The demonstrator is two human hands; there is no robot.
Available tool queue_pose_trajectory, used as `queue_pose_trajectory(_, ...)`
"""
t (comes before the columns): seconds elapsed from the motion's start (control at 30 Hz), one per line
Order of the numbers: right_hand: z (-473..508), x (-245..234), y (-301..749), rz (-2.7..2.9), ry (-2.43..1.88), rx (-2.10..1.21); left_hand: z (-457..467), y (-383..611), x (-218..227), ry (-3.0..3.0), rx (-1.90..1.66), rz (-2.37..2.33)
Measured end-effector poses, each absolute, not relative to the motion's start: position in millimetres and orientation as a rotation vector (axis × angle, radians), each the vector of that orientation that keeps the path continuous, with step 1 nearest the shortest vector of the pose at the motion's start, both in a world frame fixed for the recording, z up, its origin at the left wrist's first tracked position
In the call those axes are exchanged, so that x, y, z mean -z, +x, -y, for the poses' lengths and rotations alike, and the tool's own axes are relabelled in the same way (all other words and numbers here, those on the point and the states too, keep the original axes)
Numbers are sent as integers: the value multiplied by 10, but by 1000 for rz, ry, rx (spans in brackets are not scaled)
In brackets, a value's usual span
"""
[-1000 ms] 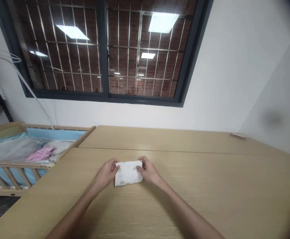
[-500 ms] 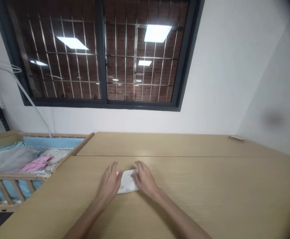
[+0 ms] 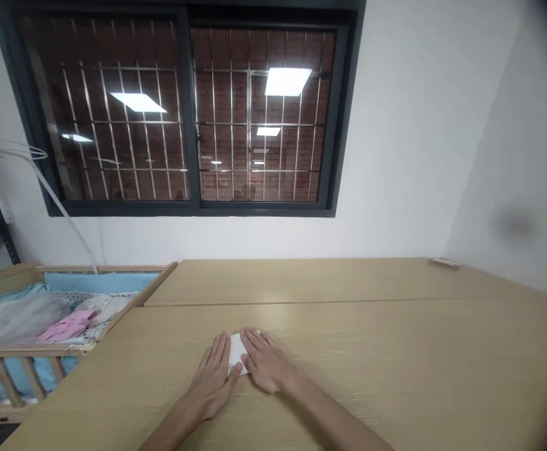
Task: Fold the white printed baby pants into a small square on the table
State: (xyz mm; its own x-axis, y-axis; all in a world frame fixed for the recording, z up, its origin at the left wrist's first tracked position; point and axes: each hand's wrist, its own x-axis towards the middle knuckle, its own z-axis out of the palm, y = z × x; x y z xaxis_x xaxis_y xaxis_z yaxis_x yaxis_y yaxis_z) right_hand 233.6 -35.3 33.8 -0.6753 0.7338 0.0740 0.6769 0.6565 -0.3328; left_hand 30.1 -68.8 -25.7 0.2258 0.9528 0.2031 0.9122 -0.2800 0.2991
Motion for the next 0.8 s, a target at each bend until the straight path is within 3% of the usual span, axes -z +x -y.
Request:
queue_pose_trajectory(0.17, 402, -434, 2539, 2605, -1283, -547, 740, 134, 310, 2456, -530, -1853)
queue_pose_trajectory(0.43, 464, -655, 2596, 2633, -1041, -374, 859, 123, 35, 2635, -718, -1585)
queue_pose_trajectory(0.8, 358, -404, 2566, 2519, -1044, -353, 713, 237, -151, 2466, -663, -1711)
